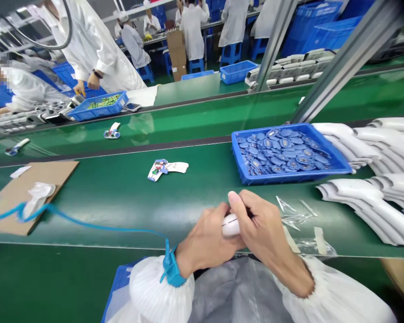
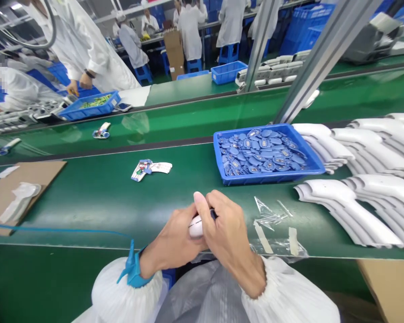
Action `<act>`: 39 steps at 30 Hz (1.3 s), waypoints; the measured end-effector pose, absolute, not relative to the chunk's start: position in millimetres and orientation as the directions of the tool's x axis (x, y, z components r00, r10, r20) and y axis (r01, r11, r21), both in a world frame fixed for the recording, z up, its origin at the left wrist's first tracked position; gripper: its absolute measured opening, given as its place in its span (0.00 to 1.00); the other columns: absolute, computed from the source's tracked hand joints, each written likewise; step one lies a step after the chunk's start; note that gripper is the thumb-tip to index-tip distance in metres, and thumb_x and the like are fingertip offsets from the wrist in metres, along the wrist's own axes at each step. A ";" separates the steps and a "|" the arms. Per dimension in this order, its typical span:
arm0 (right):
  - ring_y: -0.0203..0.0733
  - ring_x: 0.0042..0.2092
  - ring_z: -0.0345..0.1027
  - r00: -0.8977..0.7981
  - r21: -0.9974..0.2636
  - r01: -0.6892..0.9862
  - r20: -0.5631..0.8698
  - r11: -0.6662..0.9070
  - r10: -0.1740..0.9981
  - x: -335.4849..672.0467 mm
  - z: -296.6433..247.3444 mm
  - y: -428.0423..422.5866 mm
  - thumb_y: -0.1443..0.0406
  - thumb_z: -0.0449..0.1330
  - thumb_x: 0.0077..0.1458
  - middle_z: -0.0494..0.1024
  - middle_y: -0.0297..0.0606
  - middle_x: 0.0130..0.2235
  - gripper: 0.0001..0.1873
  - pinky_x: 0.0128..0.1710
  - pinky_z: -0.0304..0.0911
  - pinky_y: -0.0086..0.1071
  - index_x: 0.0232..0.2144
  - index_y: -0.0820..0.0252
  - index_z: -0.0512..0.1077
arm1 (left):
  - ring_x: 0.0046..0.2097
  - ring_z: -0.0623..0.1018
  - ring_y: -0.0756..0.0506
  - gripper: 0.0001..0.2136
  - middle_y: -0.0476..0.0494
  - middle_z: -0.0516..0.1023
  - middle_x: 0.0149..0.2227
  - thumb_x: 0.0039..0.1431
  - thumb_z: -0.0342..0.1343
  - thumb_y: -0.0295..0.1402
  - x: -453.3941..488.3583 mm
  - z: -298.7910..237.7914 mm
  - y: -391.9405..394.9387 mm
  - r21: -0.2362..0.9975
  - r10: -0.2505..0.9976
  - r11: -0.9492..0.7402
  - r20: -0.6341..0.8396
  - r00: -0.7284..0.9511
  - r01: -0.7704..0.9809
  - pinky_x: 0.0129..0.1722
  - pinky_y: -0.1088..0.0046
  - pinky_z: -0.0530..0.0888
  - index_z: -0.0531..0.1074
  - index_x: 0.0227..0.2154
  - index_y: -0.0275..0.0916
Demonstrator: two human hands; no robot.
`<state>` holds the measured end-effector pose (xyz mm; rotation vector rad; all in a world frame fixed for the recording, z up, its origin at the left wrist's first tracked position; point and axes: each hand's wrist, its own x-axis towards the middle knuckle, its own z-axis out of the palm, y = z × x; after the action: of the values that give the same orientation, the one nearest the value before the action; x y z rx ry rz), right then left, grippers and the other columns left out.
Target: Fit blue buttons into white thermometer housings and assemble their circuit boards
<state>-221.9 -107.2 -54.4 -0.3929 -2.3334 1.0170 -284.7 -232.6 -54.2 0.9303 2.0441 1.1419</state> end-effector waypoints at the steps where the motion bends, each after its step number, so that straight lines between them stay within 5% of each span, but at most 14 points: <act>1: 0.31 0.23 0.51 -0.779 -0.679 0.019 0.450 0.734 0.437 -225.1 -55.4 -108.8 0.59 0.53 0.69 0.57 0.27 0.20 0.25 0.25 0.48 0.32 0.19 0.58 0.56 | 0.33 0.75 0.45 0.09 0.47 0.79 0.36 0.57 0.61 0.31 -282.6 -54.8 -230.4 0.854 0.824 0.402 -0.180 -0.538 0.330 0.31 0.71 0.66 0.70 0.40 0.40; 6: 0.29 0.22 0.49 -0.665 -0.580 -0.147 0.658 0.801 0.354 -238.3 -56.8 -109.6 0.67 0.54 0.68 0.55 0.27 0.19 0.26 0.25 0.47 0.32 0.17 0.58 0.54 | 0.35 0.80 0.33 0.14 0.35 0.81 0.37 0.55 0.56 0.32 -277.7 -57.6 -223.9 0.550 0.769 0.594 -0.173 -0.615 0.587 0.33 0.60 0.70 0.70 0.44 0.33; 11: 0.29 0.22 0.52 -0.719 -0.496 -0.091 0.633 0.863 0.288 -243.6 -51.5 -109.7 0.65 0.55 0.68 0.59 0.28 0.19 0.25 0.25 0.49 0.32 0.18 0.58 0.58 | 0.35 0.81 0.35 0.13 0.40 0.81 0.37 0.61 0.52 0.36 -280.3 -62.6 -227.0 0.652 0.815 0.497 -0.123 -0.566 0.573 0.32 0.62 0.73 0.69 0.45 0.36; 14: 0.29 0.21 0.50 -0.658 -0.377 -0.203 0.736 0.904 0.160 -251.2 -53.7 -110.7 0.68 0.54 0.67 0.58 0.28 0.18 0.26 0.24 0.46 0.34 0.15 0.58 0.56 | 0.36 0.81 0.31 0.13 0.37 0.82 0.37 0.57 0.53 0.33 -283.4 -65.1 -224.5 0.537 0.805 0.551 -0.140 -0.577 0.639 0.33 0.59 0.73 0.70 0.45 0.35; 16: 0.30 0.21 0.50 -0.636 -0.419 -0.225 0.747 0.880 0.194 -256.0 -55.9 -109.9 0.68 0.52 0.68 0.58 0.29 0.17 0.28 0.24 0.46 0.34 0.14 0.58 0.56 | 0.37 0.81 0.29 0.13 0.35 0.82 0.37 0.58 0.53 0.32 -288.6 -62.9 -222.8 0.483 0.783 0.580 -0.110 -0.612 0.655 0.33 0.58 0.72 0.71 0.45 0.34; 22: 0.33 0.21 0.59 -0.648 -0.756 0.011 0.493 0.654 0.581 -250.8 -50.9 -99.3 0.57 0.51 0.70 0.67 0.32 0.18 0.29 0.25 0.53 0.33 0.16 0.57 0.65 | 0.35 0.80 0.41 0.15 0.45 0.81 0.37 0.60 0.63 0.45 -298.9 -57.5 -231.0 0.844 0.770 0.378 -0.060 -0.635 0.379 0.29 0.70 0.66 0.70 0.41 0.40; 24: 0.34 0.23 0.62 -0.731 -0.755 0.011 0.441 0.655 0.521 -248.7 -50.6 -98.3 0.55 0.52 0.69 0.70 0.33 0.20 0.28 0.27 0.55 0.33 0.18 0.58 0.68 | 0.35 0.79 0.42 0.16 0.45 0.80 0.36 0.60 0.63 0.46 -294.1 -63.5 -231.3 0.871 0.741 0.366 -0.062 -0.668 0.326 0.29 0.71 0.65 0.69 0.42 0.40; 29: 0.35 0.23 0.64 -0.767 -0.752 0.009 0.418 0.659 0.487 -252.9 -54.2 -106.0 0.54 0.50 0.69 0.71 0.34 0.19 0.31 0.28 0.55 0.34 0.15 0.57 0.67 | 0.33 0.79 0.38 0.11 0.39 0.79 0.34 0.61 0.56 0.37 -279.9 -75.6 -223.0 0.713 0.686 0.509 0.003 -0.727 0.483 0.30 0.66 0.64 0.68 0.42 0.36; 32: 0.35 0.23 0.65 -0.862 -0.734 0.046 0.313 0.677 0.398 -261.8 -46.0 -90.1 0.52 0.50 0.68 0.73 0.33 0.19 0.31 0.28 0.54 0.33 0.15 0.57 0.69 | 0.31 0.77 0.42 0.10 0.45 0.78 0.32 0.63 0.57 0.40 -286.4 -68.0 -233.8 0.766 0.682 0.486 -0.032 -0.731 0.420 0.29 0.69 0.62 0.67 0.38 0.39; 35: 0.37 0.28 0.70 -0.887 -0.636 0.136 0.264 0.759 0.379 -278.0 -35.9 -42.4 0.55 0.53 0.68 0.79 0.33 0.26 0.23 0.32 0.58 0.32 0.24 0.58 0.77 | 0.29 0.74 0.45 0.12 0.51 0.75 0.28 0.63 0.59 0.43 -305.1 -54.7 -261.0 0.740 0.659 0.547 -0.091 -0.747 0.393 0.29 0.70 0.61 0.67 0.33 0.41; 39: 0.51 0.43 0.74 -0.919 -0.196 0.238 0.272 0.951 0.286 -306.3 -41.2 26.4 0.65 0.63 0.60 0.82 0.48 0.42 0.11 0.42 0.63 0.38 0.42 0.65 0.80 | 0.42 0.77 0.43 0.15 0.49 0.78 0.44 0.61 0.64 0.35 -327.5 -46.8 -284.5 0.608 0.615 0.614 0.029 -0.788 0.502 0.41 0.67 0.69 0.69 0.48 0.44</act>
<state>-306.3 26.4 -41.2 -0.3848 -2.8046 0.2299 -327.5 -284.5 -46.8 0.9288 2.6555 0.9162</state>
